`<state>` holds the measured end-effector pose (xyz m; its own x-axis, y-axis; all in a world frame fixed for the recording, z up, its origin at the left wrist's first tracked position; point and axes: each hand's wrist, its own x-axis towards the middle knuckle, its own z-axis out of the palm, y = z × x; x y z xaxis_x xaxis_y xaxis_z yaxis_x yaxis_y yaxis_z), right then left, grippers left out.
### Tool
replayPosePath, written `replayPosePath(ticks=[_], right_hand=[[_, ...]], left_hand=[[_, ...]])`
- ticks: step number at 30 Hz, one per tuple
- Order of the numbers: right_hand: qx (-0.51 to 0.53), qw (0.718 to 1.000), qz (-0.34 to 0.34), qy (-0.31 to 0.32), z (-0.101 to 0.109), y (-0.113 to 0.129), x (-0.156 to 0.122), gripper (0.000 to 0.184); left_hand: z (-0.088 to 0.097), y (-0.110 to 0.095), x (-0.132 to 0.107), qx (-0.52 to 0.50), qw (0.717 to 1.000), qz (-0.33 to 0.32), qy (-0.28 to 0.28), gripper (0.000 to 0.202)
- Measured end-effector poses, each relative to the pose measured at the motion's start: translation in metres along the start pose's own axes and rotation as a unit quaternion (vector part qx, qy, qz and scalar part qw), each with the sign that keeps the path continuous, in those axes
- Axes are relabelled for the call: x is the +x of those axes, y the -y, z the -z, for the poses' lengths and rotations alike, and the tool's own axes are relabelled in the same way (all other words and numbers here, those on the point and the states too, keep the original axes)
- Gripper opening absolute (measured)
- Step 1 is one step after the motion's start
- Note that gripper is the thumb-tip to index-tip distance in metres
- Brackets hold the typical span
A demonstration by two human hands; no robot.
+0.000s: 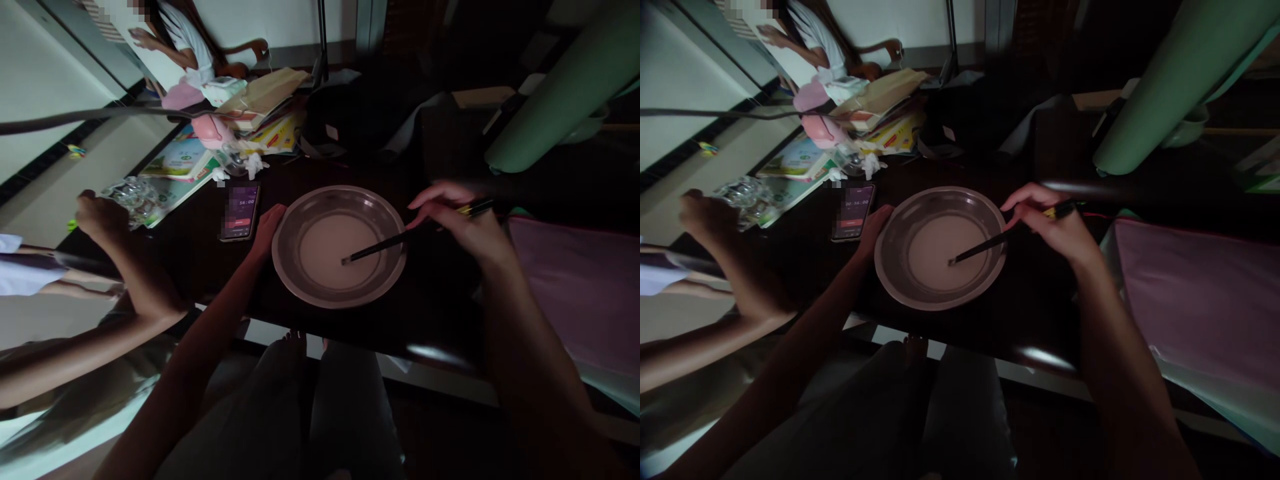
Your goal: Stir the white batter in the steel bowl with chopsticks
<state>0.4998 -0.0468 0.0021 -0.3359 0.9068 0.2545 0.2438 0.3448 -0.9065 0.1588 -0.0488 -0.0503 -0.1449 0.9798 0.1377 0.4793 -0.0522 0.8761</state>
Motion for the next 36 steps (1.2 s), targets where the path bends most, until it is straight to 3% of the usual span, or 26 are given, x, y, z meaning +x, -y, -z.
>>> replayPosePath(ticks=[3,9,14,20,26,29,33,36], right_hand=[[-0.016,0.999,0.018,0.031,-0.007,0.002,0.002,0.01],[-0.011,0.999,0.009,-0.05,0.007,-0.001,0.001,0.011],[0.001,0.999,0.011,0.045,-0.004,0.0,0.001,0.01],[-0.033,0.998,-0.007,-0.056,0.006,-0.001,0.001,0.013],[-0.005,0.999,0.001,0.039,-0.003,0.0,0.0,0.012],[-0.029,1.0,0.01,0.008,-0.005,0.002,0.002,0.011],[-0.023,0.998,-0.004,-0.059,0.008,0.002,0.001,0.01],[-0.012,1.0,-0.01,-0.014,0.006,0.001,0.0,0.011]], left_hand=[[0.001,0.003,0.001,-0.009,1.0,0.0,0.003,0.032],[-0.001,0.003,0.001,-0.006,1.0,0.003,-0.002,0.033],[-0.001,-0.001,0.001,-0.026,1.0,0.017,-0.001,0.032],[-0.002,-0.002,0.0,-0.036,0.999,0.024,-0.004,0.032],[-0.001,0.001,0.001,0.004,1.0,0.004,-0.003,0.031],[0.0,0.003,0.001,-0.014,1.0,0.003,0.003,0.032],[0.0,0.002,0.001,0.002,1.0,0.0,0.002,0.032],[-0.001,-0.002,0.001,0.013,1.0,-0.003,0.004,0.031]])
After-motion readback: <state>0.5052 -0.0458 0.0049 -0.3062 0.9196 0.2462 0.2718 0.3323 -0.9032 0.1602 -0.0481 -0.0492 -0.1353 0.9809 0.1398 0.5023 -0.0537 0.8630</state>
